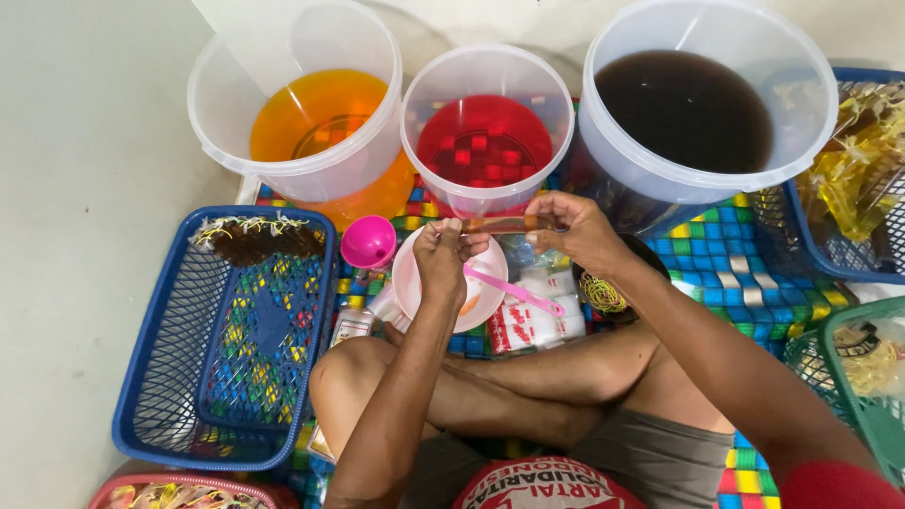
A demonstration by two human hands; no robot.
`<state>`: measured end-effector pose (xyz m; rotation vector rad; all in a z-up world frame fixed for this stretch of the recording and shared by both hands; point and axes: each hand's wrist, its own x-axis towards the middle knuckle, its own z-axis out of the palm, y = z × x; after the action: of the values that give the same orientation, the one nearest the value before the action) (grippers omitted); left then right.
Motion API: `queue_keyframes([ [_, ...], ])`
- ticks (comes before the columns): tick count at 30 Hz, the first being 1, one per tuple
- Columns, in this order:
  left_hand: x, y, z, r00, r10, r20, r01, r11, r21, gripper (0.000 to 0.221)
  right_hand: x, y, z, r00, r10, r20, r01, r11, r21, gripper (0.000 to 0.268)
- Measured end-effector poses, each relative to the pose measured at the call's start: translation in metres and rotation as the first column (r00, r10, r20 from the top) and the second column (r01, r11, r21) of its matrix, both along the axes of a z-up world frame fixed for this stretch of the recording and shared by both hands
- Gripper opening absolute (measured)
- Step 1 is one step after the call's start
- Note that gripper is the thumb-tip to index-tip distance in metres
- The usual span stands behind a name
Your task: Filling small plastic bags with different colored syrups using a ladle and funnel, then tying them with rubber bands.
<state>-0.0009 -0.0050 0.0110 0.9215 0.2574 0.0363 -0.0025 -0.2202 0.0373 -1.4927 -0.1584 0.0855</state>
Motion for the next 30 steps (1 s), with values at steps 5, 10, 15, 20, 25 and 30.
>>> queue_keyframes([
  [5, -0.011, -0.011, 0.003, 0.995, -0.099, 0.032, 0.098, 0.995, 0.032, 0.010, -0.004, -0.017, 0.014, 0.947, 0.193, -0.256, -0.207, 0.978, -0.031, 0.027],
  [10, -0.019, -0.021, -0.009, 0.967, -0.243, 0.076, 0.235, 0.967, 0.101, 0.010, -0.005, -0.020, 0.014, 0.856, 0.362, -0.371, -0.437, 0.888, -0.143, 0.036],
  [15, -0.023, -0.015, 0.011, 0.959, -0.262, 0.105, 0.249, 0.961, 0.122, 0.009, -0.004, -0.025, 0.011, 0.820, 0.397, -0.412, -0.489, 0.860, -0.145, 0.036],
  [20, -0.018, -0.010, 0.001, 0.971, -0.229, 0.071, 0.219, 0.967, 0.129, 0.008, -0.006, -0.042, -0.001, 0.845, 0.392, -0.365, -0.472, 0.867, -0.162, 0.019],
  [25, -0.019, -0.015, -0.005, 0.981, -0.196, 0.010, 0.193, 0.975, 0.111, 0.007, -0.009, -0.043, -0.005, 0.932, 0.264, -0.249, -0.343, 0.867, -0.361, 0.025],
  [30, -0.019, -0.022, -0.001, 0.994, -0.111, -0.010, 0.112, 0.985, 0.132, 0.007, -0.006, -0.044, -0.031, 0.985, 0.167, -0.031, -0.164, 0.883, -0.440, 0.037],
])
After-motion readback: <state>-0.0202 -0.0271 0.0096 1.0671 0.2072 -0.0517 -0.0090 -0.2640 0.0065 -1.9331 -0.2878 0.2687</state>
